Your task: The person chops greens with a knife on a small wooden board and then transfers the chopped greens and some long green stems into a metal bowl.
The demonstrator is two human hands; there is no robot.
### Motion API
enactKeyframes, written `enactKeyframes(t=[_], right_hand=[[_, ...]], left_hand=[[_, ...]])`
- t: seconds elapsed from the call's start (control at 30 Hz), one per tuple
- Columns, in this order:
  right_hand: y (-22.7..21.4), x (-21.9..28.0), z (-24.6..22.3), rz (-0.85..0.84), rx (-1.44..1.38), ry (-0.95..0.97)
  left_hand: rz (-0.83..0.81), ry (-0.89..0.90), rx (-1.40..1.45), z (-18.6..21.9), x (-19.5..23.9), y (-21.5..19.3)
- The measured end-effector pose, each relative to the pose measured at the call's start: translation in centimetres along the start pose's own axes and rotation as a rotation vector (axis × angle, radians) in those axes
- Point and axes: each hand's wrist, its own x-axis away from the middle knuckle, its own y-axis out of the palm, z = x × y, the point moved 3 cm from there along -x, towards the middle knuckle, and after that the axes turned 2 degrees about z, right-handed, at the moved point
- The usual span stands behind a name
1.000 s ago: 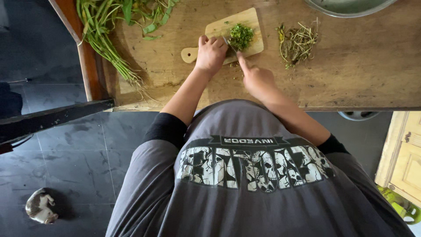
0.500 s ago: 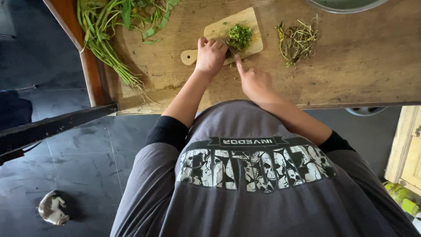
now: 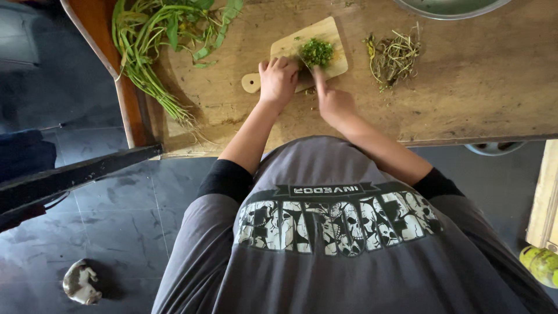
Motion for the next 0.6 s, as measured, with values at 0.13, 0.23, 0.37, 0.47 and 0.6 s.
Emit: enactKeyframes(t=[0.13, 0.23, 0.37, 0.47, 0.6], right_hand=[[0.9, 0.7, 1.0, 0.134, 0.000, -0.031], [0.4, 1.2, 0.4, 0.104, 0.026, -0.065], [-1.8, 1.0, -1.3, 0.029, 0.014, -0.064], [-1.4, 0.6, -1.7, -0.085, -0.013, 0.017], [1.9, -0.8, -0.8, 0.082, -0.059, 0.081]], left_hand=[[0.025, -0.069, 0.050, 0.1, -0.1, 0.0], [-0.031, -0.143, 0.061, -0.2, 0.0, 0.3], [-0.033, -0.141, 0.063, -0.5, 0.0, 0.6], [-0.029, -0.133, 0.059, -0.6, 0.1, 0.7], [-0.061, -0.139, 0.071, -0.6, 0.2, 0.7]])
